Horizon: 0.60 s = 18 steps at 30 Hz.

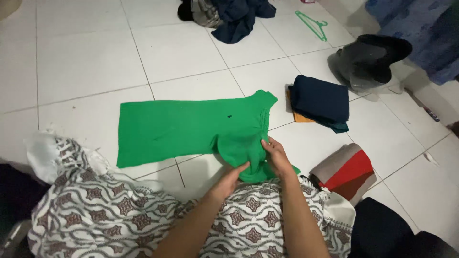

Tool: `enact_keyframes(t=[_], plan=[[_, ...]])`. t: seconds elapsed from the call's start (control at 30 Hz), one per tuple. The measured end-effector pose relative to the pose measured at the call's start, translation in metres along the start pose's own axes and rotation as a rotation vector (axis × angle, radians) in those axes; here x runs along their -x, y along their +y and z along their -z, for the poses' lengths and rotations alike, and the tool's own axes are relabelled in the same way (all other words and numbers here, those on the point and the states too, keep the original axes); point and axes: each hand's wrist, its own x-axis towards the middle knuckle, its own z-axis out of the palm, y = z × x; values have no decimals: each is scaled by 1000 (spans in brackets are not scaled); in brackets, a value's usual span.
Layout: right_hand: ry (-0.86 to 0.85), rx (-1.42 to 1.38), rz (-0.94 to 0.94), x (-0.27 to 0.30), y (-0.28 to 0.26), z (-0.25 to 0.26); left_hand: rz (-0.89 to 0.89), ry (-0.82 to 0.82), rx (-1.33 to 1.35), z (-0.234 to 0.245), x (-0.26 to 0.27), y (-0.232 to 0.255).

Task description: Fold a green sweater on the floor and put it into a bag.

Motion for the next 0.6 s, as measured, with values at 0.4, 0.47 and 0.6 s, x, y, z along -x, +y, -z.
enact_keyframes(t=[0.4,0.47,0.6], plan=[[205,270,-82,-13,11,24,-294,-158,213,-40,11,168],[69,253,-76,-20,24,25,-345,-223,264,-28,1,159],[-30,111,-257,-11,16,14,-304,-264,398,-11,-12,133]])
